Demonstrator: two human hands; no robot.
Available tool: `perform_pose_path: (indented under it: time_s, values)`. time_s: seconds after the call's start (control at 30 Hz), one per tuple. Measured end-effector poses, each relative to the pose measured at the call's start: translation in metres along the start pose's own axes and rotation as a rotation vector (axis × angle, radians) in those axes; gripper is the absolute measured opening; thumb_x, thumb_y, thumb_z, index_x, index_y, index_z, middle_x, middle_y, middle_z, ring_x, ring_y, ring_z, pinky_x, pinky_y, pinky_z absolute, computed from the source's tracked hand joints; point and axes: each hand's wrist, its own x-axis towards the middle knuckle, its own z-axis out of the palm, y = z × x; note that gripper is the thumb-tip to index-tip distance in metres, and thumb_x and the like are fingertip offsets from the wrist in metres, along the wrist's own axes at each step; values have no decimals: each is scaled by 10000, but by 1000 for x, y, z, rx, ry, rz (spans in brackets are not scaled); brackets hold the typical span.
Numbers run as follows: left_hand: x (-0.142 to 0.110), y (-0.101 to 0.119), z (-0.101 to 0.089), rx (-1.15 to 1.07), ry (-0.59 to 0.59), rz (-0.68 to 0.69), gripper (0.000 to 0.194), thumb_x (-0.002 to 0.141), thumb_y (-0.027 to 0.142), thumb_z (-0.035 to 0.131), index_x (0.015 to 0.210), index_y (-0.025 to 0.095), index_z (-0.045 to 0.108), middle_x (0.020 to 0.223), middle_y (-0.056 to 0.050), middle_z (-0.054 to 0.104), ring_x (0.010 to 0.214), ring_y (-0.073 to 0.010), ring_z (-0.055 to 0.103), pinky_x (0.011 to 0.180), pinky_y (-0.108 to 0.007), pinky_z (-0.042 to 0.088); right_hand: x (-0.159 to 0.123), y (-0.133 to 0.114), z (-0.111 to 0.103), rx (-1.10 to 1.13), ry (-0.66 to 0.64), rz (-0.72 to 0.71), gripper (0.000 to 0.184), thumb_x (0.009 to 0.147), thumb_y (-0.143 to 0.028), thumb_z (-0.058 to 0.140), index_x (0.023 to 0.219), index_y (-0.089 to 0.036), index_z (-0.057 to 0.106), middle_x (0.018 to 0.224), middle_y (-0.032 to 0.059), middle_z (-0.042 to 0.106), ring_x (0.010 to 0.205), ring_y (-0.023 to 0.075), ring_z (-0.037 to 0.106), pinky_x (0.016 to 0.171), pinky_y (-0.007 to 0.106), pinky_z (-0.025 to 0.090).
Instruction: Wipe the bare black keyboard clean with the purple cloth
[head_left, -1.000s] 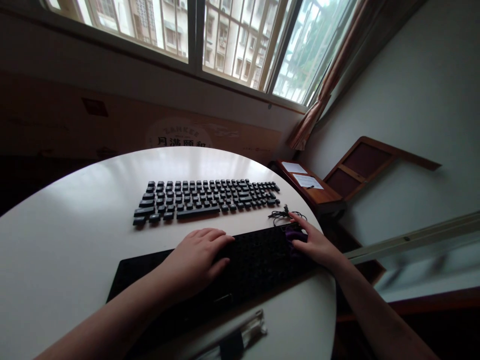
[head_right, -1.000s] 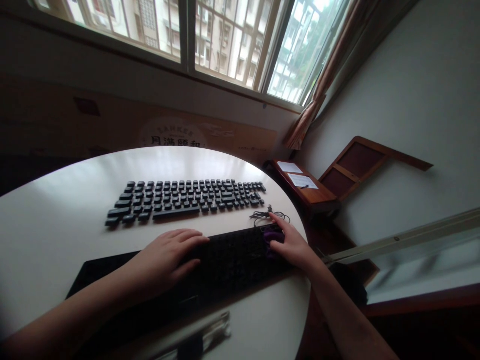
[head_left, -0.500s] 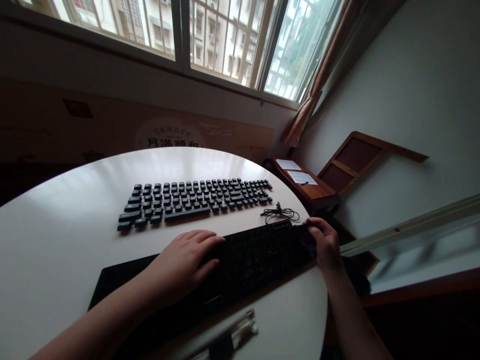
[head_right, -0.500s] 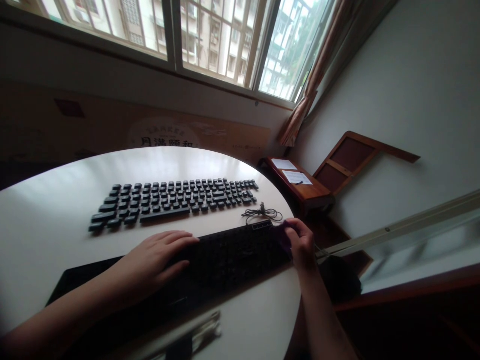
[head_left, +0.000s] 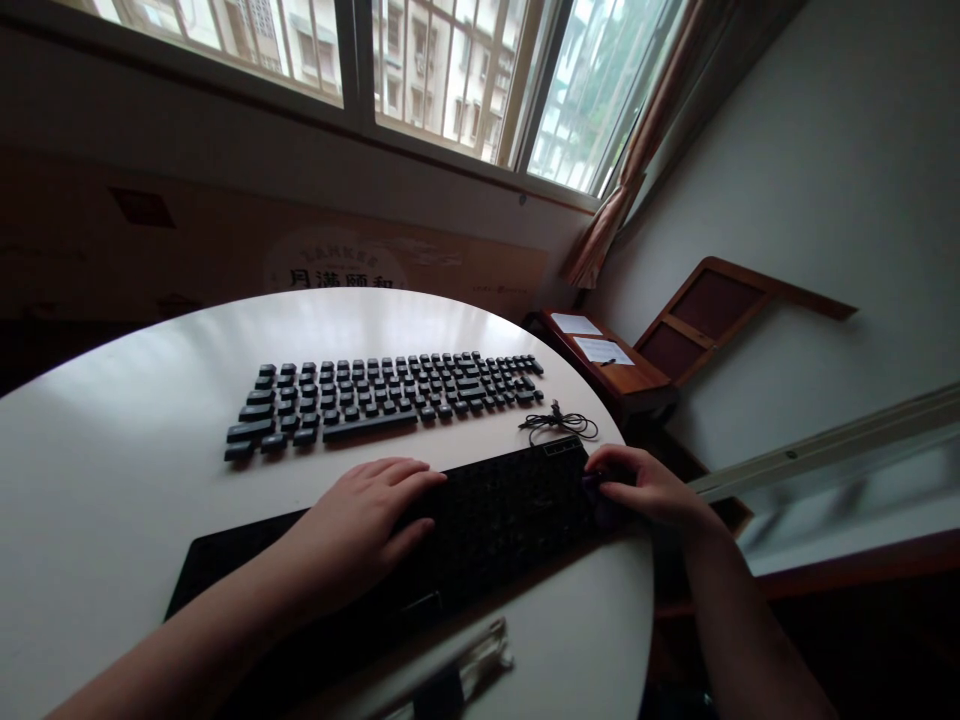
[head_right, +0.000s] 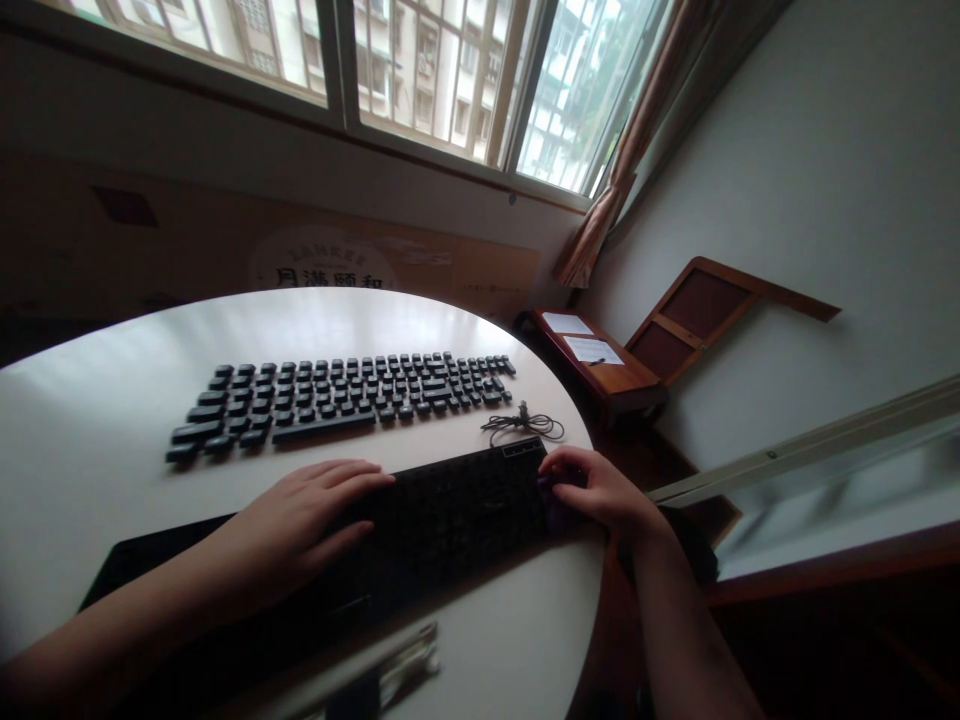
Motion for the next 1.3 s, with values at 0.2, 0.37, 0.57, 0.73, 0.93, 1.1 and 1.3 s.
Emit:
perform_pose_path:
  time_s: [0.2, 0.37, 0.57, 0.73, 0.93, 1.1, 1.3]
  values:
    - [0, 2, -1, -11, -10, -13, 408, 919, 412, 582, 1297, 280, 661, 1356, -65, 673, 1272, -305, 599, 1129, -482, 429, 17, -2, 9, -77, 51, 19, 409, 761, -212, 719, 1169, -240, 710, 830, -16, 585, 765, 163, 556, 706, 266, 465]
    - [-1, 4, -3, -18, -30, -43, 420, 916, 410, 593, 1313, 287, 656, 1382, -68, 655, 1292, -312, 581, 1131, -500, 422, 17, -3, 8, 0, 111, -2, 325, 844, -336, 717, 1145, -213, 708, 790, -14, 530, 726, 147, 528, 640, 251, 455]
    - [-2, 1, 2, -33, 4, -15, 416, 919, 408, 599, 1312, 284, 656, 1372, -72, 661, 1285, -309, 585, 1129, -486, 421, 13, -4, 7, 139, 102, -15, 432, 836, -343, 753, 1253, -274, 667, 1013, 31, 611, 828, 169, 608, 657, 262, 519]
    - [-1, 2, 1, -30, -16, -19, 420, 920, 396, 603, 1323, 286, 649, 1376, -67, 657, 1291, -309, 579, 1129, -489, 417, 4, 4, 0, 283, 77, -70, 444, 791, -316, 716, 1233, -297, 684, 1087, 69, 659, 966, 235, 646, 801, 348, 559]
    - [-1, 4, -1, -6, -47, -34, 430, 932, 401, 591, 1345, 290, 633, 1410, -59, 635, 1318, -309, 557, 1139, -501, 407, 7, 10, 1, 230, 114, -104, 699, 763, -170, 616, 1431, -355, 526, 1042, 23, 596, 933, 174, 594, 824, 297, 514]
    - [-1, 3, 0, -5, -37, -24, 428, 929, 395, 597, 1341, 289, 633, 1399, -60, 643, 1311, -307, 564, 1135, -497, 414, 14, 10, 10, -39, 153, -27, 879, 800, -170, 608, 1591, -357, 273, 1146, 27, 528, 805, 128, 534, 766, 280, 504]
    - [-2, 5, -1, 3, -46, -25, 433, 937, 394, 584, 1351, 274, 626, 1406, -69, 637, 1314, -309, 561, 1136, -502, 412, 14, 11, 10, -225, 233, 151, 863, 800, -340, 697, 1576, -317, 322, 1081, 23, 542, 725, 128, 535, 722, 298, 500]
